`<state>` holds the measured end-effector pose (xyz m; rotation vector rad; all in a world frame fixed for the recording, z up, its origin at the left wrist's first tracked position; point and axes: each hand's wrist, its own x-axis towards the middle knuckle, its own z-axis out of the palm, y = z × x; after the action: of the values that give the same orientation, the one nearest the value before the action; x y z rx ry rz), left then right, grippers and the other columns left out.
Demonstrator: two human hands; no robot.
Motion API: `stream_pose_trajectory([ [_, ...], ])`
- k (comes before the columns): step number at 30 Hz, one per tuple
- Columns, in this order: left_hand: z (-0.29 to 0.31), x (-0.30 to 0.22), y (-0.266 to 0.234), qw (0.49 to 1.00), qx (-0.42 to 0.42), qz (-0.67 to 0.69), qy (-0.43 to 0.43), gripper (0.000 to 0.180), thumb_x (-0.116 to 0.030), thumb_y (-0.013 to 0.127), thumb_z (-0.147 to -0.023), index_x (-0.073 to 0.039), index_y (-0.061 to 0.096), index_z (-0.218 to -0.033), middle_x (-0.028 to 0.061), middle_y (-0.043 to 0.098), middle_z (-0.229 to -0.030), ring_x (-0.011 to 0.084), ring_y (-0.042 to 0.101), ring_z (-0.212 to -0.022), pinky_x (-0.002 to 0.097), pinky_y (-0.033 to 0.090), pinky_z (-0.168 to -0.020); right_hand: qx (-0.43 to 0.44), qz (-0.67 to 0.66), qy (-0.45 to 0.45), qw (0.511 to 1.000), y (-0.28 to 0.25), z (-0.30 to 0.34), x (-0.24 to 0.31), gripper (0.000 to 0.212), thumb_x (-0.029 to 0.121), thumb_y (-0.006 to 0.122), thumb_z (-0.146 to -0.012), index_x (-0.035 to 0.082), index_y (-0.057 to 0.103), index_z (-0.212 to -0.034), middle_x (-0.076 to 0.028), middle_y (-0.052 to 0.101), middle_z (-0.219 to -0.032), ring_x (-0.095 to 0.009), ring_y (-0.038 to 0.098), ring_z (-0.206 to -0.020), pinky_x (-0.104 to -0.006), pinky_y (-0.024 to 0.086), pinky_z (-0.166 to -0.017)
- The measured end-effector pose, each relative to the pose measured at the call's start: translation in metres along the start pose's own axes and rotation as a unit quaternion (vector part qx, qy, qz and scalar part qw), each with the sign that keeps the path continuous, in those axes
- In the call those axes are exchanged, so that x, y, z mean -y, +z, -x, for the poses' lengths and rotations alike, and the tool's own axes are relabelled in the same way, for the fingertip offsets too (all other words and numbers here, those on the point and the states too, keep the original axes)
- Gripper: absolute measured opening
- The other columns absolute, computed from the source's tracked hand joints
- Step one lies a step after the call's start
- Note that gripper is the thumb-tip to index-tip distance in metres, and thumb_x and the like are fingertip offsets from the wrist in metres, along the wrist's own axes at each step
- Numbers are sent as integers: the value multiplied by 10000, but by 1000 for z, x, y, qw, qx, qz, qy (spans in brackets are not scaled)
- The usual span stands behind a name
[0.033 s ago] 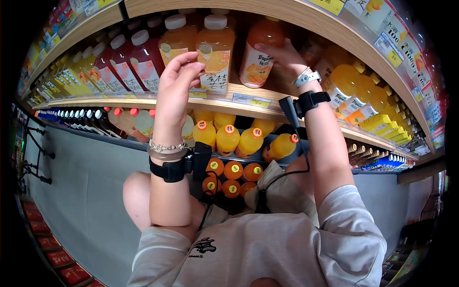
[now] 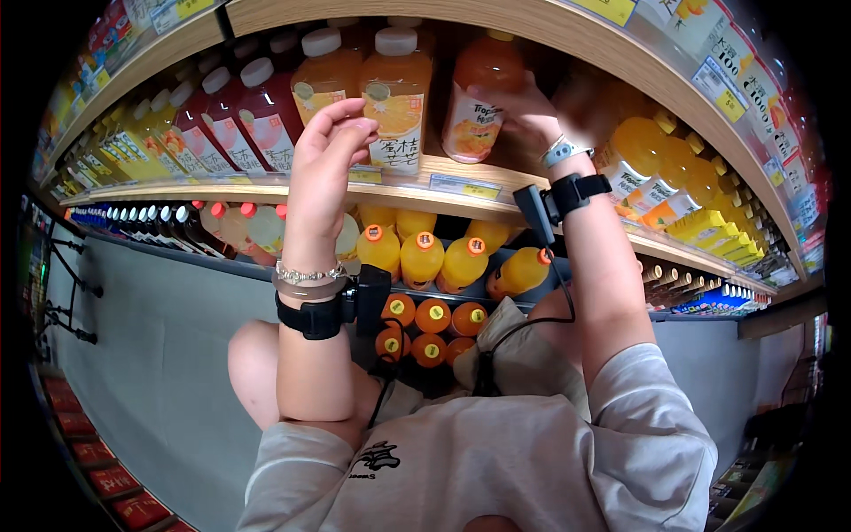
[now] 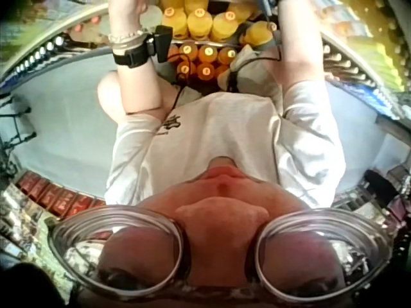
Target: The person takes orange beverage bottles from a lower shelf and places them onto an upper shelf.
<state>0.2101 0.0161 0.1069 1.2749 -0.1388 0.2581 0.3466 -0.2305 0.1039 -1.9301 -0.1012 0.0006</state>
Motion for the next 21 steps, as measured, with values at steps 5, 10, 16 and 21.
stream_pose_trajectory([
  [5,0,5,0,1000,-9,-22,-9,325,-152,581,-874,-22,530,-1167,38,630,-977,98,589,-904,217,439,-786,4,-90,-77,993,23,13,-19,548,56,807,-593,8,568,-1085,-105,659,-975,-212,629,-901,-339,509,-797],
  [10,1,3,-5,998,-30,-46,-16,315,-144,555,-888,-21,524,-1177,38,633,-979,102,593,-909,219,440,-792,-118,78,-100,985,28,-24,-38,619,176,842,-555,-10,546,-1065,-174,659,-975,-297,641,-913,-357,517,-790],
  [16,5,8,-9,985,47,-164,-24,264,-89,549,-890,-9,545,-1141,-1,608,-903,66,555,-850,204,427,-770,-151,156,-100,971,35,-74,-46,675,275,859,-539,-69,541,-1025,-213,654,-970,-340,647,-904,-373,529,-774],
  [21,7,22,-28,945,179,-244,-127,230,-67,548,-882,-6,552,-1104,-21,578,-829,52,533,-791,206,443,-740,-169,225,-116,952,33,-84,-48,479,348,833,-559,-17,684,-830,-193,677,-841,-307,674,-799,-363,543,-726],
])
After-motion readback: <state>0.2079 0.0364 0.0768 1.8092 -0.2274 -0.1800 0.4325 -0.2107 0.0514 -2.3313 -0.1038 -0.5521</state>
